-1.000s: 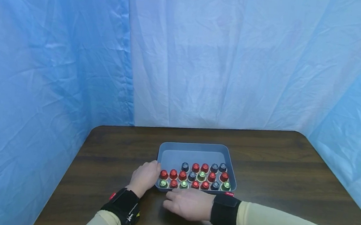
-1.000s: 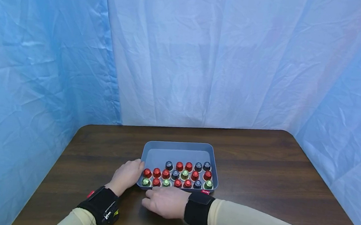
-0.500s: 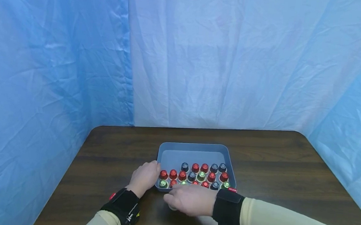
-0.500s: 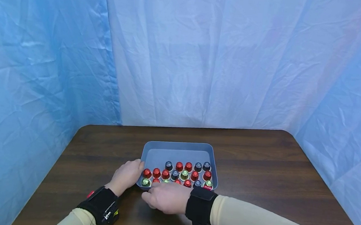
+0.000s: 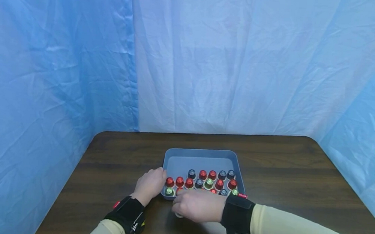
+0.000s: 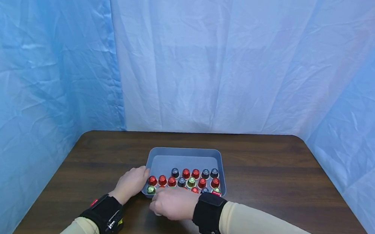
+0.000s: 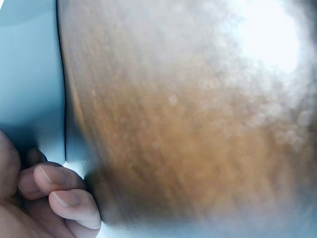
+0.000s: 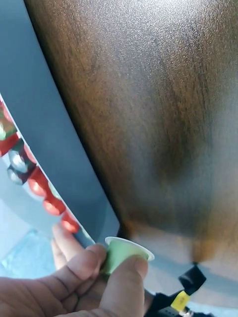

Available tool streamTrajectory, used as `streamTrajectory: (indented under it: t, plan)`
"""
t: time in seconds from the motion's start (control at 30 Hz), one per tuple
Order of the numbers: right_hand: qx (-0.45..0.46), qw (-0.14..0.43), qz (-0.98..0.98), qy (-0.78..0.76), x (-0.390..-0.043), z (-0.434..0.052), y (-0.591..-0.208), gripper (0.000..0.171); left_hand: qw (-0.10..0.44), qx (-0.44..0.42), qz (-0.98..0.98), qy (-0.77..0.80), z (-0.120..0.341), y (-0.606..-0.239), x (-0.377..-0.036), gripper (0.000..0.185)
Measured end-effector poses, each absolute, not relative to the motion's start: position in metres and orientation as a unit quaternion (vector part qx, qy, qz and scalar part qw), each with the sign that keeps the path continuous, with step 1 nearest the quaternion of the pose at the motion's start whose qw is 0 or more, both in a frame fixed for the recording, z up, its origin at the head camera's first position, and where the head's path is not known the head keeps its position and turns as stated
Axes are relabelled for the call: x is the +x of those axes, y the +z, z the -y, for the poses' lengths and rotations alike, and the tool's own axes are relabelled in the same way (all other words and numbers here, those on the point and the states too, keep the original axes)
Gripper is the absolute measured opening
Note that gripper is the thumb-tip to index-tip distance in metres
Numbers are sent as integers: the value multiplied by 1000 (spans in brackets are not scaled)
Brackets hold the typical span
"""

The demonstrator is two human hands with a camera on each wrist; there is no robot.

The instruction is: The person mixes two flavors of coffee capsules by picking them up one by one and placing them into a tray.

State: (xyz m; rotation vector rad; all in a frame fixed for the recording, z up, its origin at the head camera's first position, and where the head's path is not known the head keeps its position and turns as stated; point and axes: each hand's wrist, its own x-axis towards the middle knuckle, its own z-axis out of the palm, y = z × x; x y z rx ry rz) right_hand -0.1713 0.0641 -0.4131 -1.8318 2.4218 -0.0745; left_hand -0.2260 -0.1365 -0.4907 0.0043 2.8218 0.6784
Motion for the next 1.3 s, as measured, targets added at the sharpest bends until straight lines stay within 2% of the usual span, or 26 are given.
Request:
streamTrajectory:
  t: [0.8, 1.0, 1.3]
  plan:
    - [-562, 21, -826, -43, -194, -67, -406, 40, 105, 27, -971, 213, 136, -496, -229, 25]
    - [-532, 26, -846, -31, -204, -66, -401, 32, 106, 14, -970, 220, 136, -497, -229, 29]
    - [-495, 51, -866, -46, -224, -67, -399, 30, 101, 22, -971, 217, 137, -496, -229, 26]
